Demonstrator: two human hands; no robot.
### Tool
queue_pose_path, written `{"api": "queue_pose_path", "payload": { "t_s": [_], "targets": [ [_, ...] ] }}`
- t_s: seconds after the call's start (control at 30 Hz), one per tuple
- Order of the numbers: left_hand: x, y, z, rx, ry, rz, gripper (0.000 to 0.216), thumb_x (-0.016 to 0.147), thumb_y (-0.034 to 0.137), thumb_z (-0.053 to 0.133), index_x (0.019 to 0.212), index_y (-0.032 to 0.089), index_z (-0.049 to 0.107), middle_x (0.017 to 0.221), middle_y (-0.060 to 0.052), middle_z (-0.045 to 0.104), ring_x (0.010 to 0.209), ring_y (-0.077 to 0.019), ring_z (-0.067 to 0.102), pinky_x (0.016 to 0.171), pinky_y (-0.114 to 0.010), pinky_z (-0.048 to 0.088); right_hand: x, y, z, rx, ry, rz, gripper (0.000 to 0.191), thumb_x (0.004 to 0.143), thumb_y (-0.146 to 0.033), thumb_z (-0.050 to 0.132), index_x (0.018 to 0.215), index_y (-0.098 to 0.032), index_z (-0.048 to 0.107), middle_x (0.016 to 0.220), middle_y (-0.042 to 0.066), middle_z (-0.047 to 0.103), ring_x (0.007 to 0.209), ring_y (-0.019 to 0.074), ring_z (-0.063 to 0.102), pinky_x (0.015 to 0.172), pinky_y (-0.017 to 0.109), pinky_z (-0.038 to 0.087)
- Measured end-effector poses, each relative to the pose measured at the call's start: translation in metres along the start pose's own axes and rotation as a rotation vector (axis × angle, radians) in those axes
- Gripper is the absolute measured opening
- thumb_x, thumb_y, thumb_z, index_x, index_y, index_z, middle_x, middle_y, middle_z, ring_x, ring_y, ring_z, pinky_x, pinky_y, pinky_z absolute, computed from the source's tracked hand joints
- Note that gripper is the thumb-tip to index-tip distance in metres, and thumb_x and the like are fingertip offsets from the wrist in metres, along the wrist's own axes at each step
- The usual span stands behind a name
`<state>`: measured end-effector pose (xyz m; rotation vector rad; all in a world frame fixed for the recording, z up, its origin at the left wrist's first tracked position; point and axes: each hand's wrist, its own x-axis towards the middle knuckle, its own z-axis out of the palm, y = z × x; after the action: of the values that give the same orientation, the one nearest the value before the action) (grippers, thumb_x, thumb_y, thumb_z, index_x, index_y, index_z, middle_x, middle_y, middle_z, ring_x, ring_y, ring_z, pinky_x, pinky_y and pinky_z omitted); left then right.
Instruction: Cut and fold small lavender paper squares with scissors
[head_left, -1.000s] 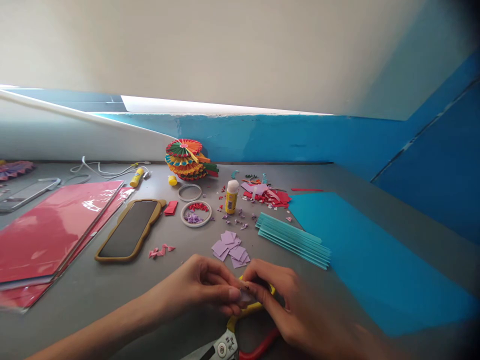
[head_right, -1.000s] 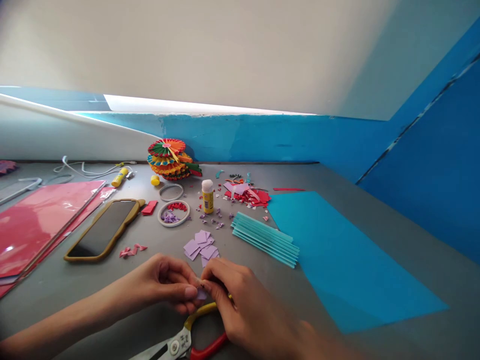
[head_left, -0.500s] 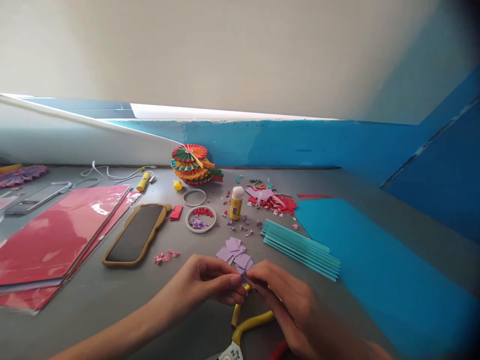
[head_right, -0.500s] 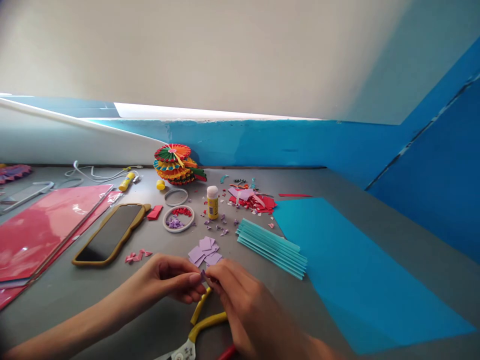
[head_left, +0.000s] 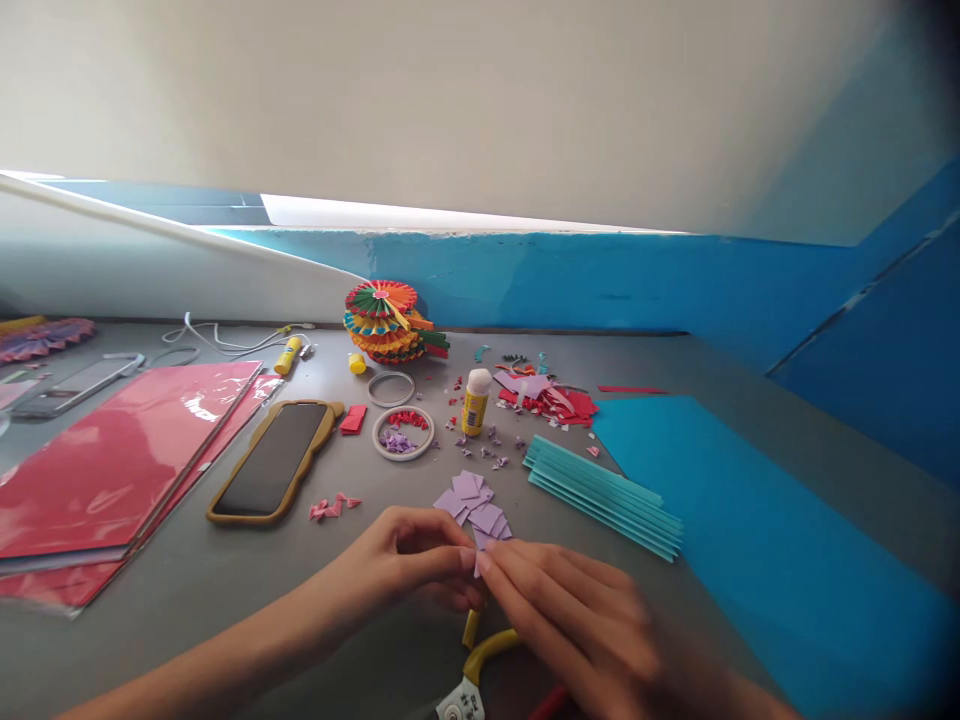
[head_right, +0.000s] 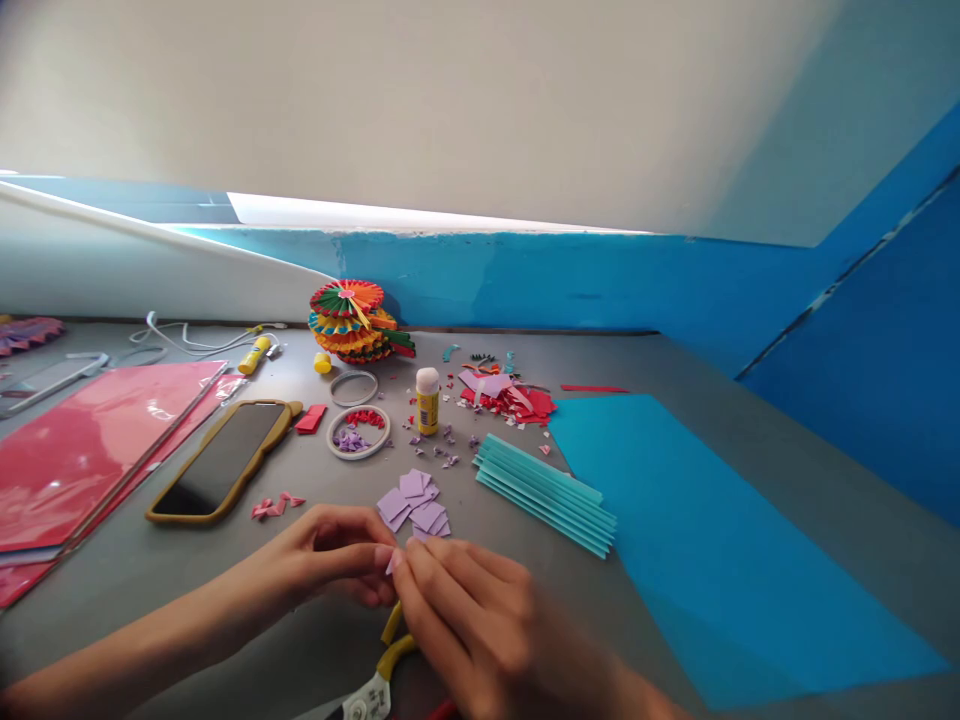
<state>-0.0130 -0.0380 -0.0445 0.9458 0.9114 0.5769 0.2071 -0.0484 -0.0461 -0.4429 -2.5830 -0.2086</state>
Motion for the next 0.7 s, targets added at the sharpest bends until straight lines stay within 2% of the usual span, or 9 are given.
{"api": "queue_pose_path", "payload": {
  "t_s": [0.13,0.37,0.7],
  "targets": [
    [0.001,-0.0045,-0.0021,0.024,0.006,0.029,0.022,0.079,0.032,0.07,0.086,0.011,0.071,0.08,-0.005,0.072,0.08,-0.015,0.067,0.079,-0.025,0.053,0.0025,-0.0038,-0.0026,-0.077,-0.037,-0.011,0.041,0.098,-0.006,0.026,0.118,-0.002,0.062,0.115,0.015,0.069,0.105,0.0259,0.065,0.087,0.034,0.057],
    [-0.0004,-0.0056,-0.0025,0.073,0.026,0.047,0.027,0.079,0.036,0.069,0.091,0.013,0.073,0.087,-0.009,0.076,0.09,-0.0209,0.07,0.082,-0.028,0.053,0.0015,-0.004,0.0009,-0.122,-0.018,-0.023,0.039,0.097,-0.005,0.029,0.117,0.0,0.063,0.116,0.017,0.068,0.105,0.0283,0.065,0.085,0.036,0.058],
    [-0.0009,-0.0072,0.0028,0.03,0.007,0.103,0.032,0.084,0.033,0.066,0.11,0.016,0.07,0.102,-0.009,0.074,0.099,-0.0225,0.068,0.089,-0.031,0.052,-0.0009,-0.0038,-0.0003,-0.075,0.043,0.083,0.038,0.1,-0.011,0.03,0.117,-0.001,0.063,0.114,0.016,0.069,0.107,0.0263,0.064,0.088,0.036,0.057]
  ]
}}
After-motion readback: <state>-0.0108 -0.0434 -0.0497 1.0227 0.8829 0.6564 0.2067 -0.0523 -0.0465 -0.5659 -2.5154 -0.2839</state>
